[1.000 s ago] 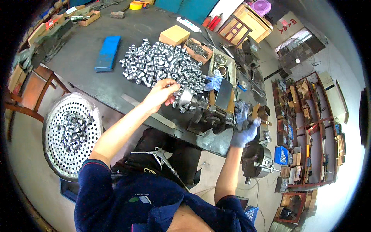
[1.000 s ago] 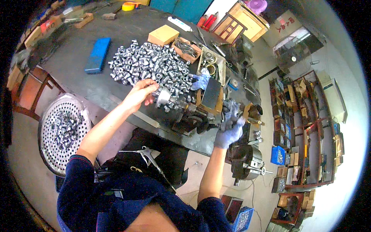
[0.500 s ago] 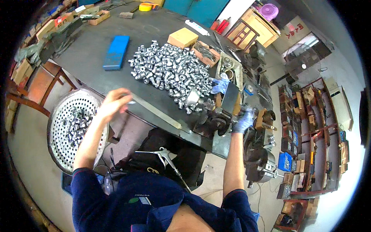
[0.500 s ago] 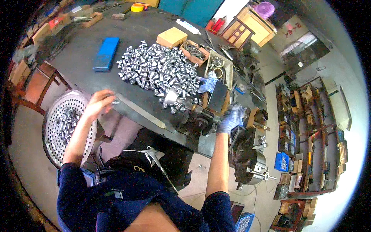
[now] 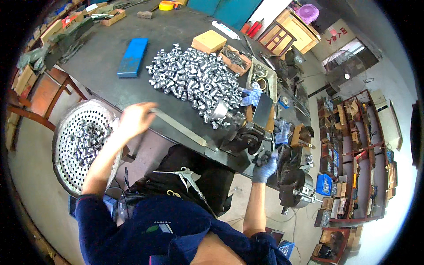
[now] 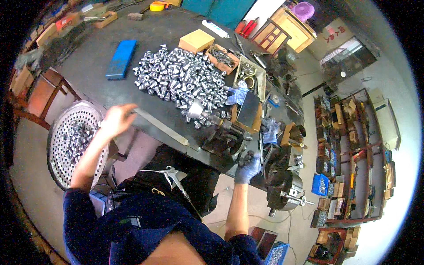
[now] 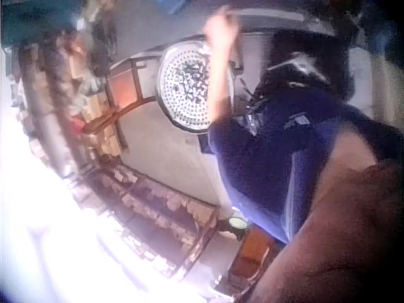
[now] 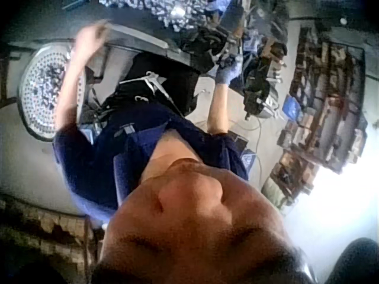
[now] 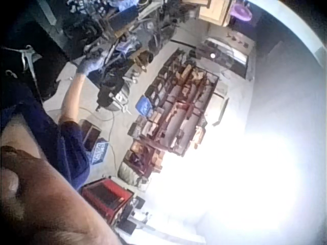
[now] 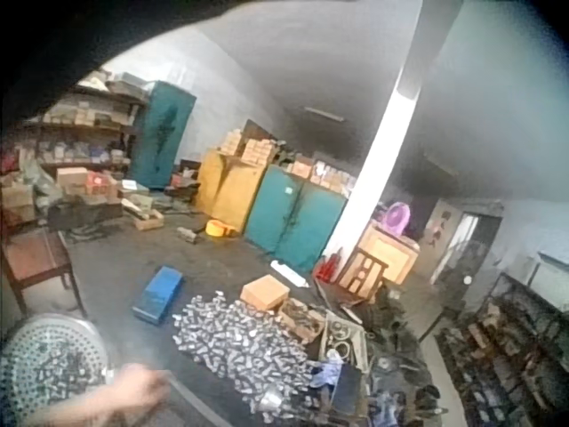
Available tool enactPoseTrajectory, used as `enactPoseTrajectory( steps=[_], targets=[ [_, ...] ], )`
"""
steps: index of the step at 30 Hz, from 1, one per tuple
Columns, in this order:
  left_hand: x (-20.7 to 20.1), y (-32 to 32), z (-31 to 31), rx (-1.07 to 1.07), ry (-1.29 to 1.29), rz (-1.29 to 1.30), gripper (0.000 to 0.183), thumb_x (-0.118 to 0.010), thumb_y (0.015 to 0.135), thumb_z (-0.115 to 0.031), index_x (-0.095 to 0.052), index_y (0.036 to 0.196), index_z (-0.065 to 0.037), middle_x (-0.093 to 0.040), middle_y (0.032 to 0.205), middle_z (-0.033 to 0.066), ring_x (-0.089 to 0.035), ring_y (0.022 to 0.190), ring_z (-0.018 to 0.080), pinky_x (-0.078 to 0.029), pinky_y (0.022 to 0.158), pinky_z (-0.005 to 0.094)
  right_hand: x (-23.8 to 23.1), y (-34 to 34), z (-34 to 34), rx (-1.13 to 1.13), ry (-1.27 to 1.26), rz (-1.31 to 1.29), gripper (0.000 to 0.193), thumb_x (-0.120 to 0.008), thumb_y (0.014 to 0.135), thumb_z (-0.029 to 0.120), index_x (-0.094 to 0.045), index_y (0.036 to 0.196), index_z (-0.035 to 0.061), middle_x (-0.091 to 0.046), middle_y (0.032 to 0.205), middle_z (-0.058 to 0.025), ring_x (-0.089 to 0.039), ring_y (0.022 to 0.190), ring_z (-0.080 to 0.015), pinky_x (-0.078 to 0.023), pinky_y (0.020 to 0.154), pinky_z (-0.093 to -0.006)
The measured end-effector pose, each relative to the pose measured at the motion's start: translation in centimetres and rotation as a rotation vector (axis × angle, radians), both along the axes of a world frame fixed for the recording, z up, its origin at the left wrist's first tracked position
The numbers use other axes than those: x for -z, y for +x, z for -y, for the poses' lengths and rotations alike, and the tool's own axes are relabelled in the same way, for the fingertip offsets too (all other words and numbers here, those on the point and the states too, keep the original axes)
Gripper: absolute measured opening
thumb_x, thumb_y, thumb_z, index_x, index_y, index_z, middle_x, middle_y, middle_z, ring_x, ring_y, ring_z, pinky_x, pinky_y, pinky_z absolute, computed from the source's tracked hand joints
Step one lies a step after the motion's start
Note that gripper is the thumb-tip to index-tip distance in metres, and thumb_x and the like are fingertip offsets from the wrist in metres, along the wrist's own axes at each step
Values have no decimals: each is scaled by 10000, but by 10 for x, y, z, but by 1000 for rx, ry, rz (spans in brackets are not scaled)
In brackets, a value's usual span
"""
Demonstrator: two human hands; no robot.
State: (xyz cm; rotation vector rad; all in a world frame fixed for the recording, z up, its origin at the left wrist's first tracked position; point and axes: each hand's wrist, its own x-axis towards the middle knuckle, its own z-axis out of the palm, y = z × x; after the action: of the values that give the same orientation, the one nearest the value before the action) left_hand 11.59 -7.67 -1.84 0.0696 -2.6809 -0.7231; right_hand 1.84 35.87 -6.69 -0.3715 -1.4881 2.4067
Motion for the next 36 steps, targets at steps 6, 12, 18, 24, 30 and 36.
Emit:
enactPoseTrajectory(
  steps=[6,12,18,24,30,36],
  targets=[
    [60,-132,-63,264,-247,94,344,-615,724,-182,-549,1055,-117,-593,858,120,-609,761,312,-484,649,424,9,-30,10,-40,-52,13,334,-624,808,392,-591,857,64,-567,686,-10,-518,528,-103,-418,448,-213],
    [59,-132,-69,188,-291,144,289,-618,705,-181,-538,964,-80,-606,828,155,-616,745,320,-481,654,445,3,-14,12,54,42,18,367,-633,794,433,-552,767,77,-498,603,18,-438,457,-64,-325,370,-181],
    [45,-109,-51,304,1106,217,195,-540,729,-58,-570,912,3,-604,737,67,-587,640,154,-482,597,307,7,-14,10,26,-35,-3,364,-639,788,426,-531,755,80,-493,598,17,-434,452,-70,-324,372,-183],
    [-14,-92,-73,600,1359,72,208,-573,809,-59,-573,991,41,-608,834,88,-595,675,157,-482,657,274,14,-19,1,-16,-58,-10,371,-641,787,422,-529,753,70,-476,583,16,-421,435,-74,-313,363,-187],
    [-10,-101,-79,618,1317,174,234,-586,840,-76,-551,1010,81,-619,815,119,-627,692,183,-513,652,293,19,-19,-5,12,-41,19,426,-656,779,432,-535,771,23,-445,572,16,-390,427,-60,-291,352,-178],
    [-22,-103,-74,669,1169,170,226,-587,775,63,-566,1000,56,-626,840,107,-632,764,170,-512,713,282,-6,3,5,38,-3,20,367,-639,803,403,-544,780,49,-433,557,28,-347,395,-45,-276,353,-181]
  ],
)
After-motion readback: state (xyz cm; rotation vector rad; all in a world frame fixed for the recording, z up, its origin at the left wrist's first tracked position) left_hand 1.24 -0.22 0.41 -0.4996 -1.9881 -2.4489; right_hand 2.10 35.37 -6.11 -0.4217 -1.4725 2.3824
